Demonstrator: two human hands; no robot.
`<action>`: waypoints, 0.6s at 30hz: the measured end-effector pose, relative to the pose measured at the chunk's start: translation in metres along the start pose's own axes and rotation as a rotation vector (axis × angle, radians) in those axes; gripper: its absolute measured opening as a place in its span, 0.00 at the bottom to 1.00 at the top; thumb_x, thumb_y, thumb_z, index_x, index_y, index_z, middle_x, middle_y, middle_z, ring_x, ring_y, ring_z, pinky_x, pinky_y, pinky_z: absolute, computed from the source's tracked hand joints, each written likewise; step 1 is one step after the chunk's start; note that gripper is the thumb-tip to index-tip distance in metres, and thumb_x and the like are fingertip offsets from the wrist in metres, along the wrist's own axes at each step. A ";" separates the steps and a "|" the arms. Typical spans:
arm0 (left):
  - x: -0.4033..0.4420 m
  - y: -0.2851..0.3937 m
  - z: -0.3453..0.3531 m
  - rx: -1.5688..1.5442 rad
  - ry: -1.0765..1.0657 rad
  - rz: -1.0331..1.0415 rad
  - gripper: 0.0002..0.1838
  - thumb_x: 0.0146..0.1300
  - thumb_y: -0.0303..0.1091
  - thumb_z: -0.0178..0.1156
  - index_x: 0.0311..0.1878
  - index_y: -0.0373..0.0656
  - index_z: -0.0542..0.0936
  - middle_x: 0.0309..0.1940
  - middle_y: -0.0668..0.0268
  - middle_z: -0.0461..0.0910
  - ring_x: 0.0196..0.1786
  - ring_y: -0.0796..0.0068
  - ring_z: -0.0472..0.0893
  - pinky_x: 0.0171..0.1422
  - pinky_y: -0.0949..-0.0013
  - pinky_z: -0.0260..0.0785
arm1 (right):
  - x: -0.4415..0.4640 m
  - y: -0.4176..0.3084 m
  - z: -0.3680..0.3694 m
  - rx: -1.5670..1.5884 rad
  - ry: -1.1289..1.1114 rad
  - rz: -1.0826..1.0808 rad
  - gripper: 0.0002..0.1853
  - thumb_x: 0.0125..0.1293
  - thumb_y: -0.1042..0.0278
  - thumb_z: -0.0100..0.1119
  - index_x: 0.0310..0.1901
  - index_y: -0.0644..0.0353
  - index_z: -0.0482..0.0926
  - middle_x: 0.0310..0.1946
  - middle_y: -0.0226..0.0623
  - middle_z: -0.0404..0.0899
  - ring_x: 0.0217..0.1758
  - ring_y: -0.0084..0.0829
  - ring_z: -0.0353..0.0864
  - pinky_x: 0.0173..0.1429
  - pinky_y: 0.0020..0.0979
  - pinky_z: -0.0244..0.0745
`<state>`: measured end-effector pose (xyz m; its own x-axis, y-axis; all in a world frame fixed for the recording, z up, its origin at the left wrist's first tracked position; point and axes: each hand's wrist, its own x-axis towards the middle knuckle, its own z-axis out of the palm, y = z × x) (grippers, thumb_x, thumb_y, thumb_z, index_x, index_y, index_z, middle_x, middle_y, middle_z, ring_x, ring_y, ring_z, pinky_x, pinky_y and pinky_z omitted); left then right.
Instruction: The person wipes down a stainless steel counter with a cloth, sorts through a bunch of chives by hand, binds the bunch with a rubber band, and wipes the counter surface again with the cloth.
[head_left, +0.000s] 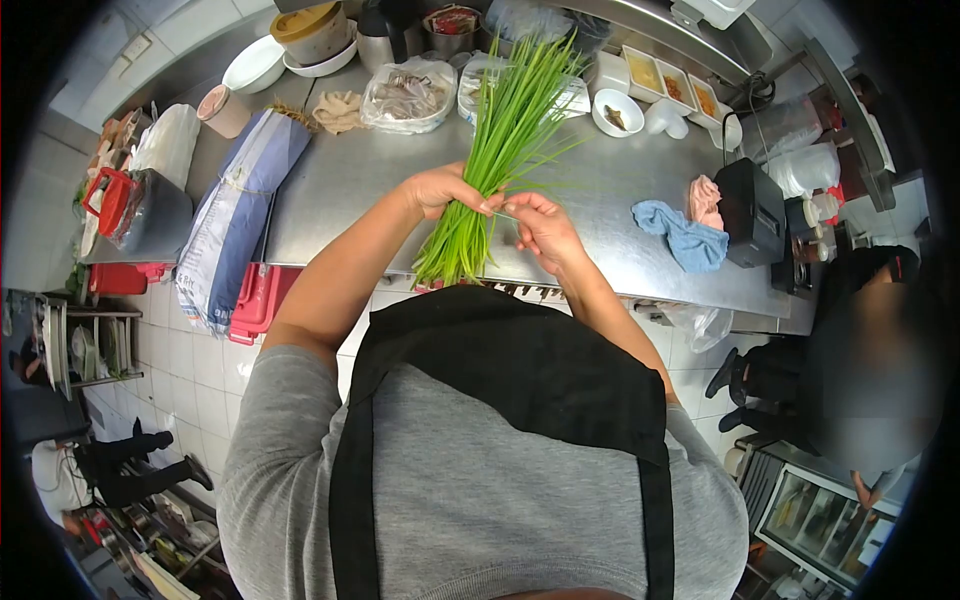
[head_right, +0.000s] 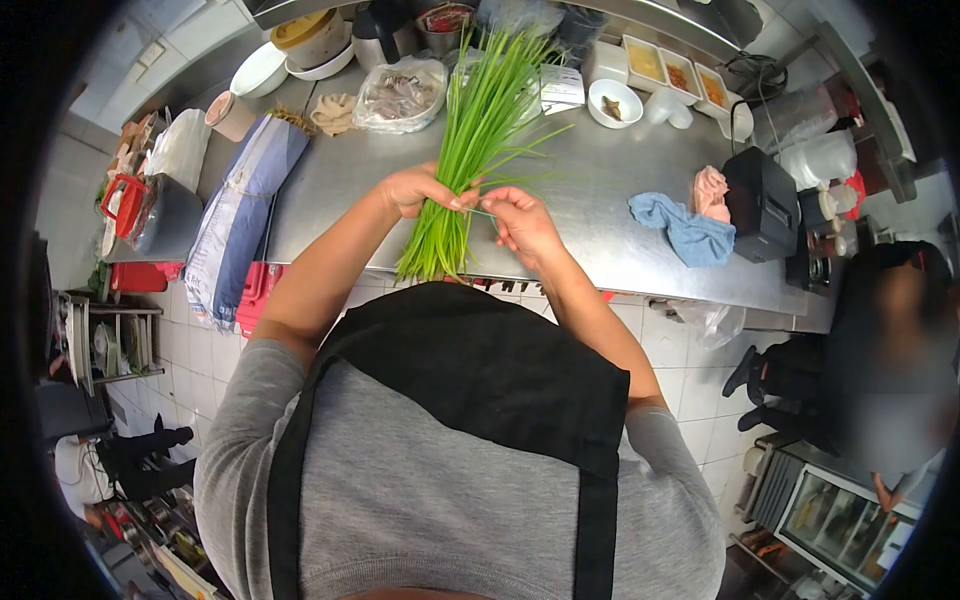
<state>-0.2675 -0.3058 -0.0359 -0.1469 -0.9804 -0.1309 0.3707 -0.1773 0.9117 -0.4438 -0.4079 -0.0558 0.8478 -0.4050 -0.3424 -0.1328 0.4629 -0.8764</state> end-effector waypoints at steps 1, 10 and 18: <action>0.000 0.000 0.000 0.007 0.001 0.002 0.26 0.37 0.27 0.66 0.43 0.39 0.68 0.26 0.67 0.70 0.32 0.76 0.70 0.43 0.71 0.63 | -0.001 -0.001 0.001 0.059 0.040 0.013 0.04 0.62 0.66 0.55 0.35 0.55 0.73 0.11 0.23 0.63 0.08 0.17 0.53 0.19 0.23 0.60; 0.002 -0.004 -0.002 0.002 -0.025 -0.003 0.25 0.37 0.27 0.66 0.42 0.40 0.68 0.27 0.67 0.70 0.32 0.76 0.70 0.42 0.71 0.64 | 0.002 0.013 -0.007 0.485 0.325 0.093 0.05 0.60 0.68 0.49 0.38 0.51 0.67 0.14 0.29 0.63 0.10 0.21 0.53 0.25 0.33 0.63; -0.005 -0.001 -0.008 -0.108 0.127 0.012 0.24 0.41 0.24 0.63 0.45 0.39 0.69 0.29 0.66 0.72 0.36 0.72 0.74 0.45 0.68 0.67 | -0.019 0.000 -0.003 -0.279 0.199 -0.178 0.08 0.57 0.67 0.59 0.34 0.55 0.71 0.18 0.32 0.69 0.17 0.25 0.66 0.27 0.31 0.65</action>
<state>-0.2601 -0.3016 -0.0390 -0.0276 -0.9842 -0.1751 0.4691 -0.1674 0.8672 -0.4618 -0.4027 -0.0499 0.7576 -0.6174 -0.2116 -0.1504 0.1502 -0.9771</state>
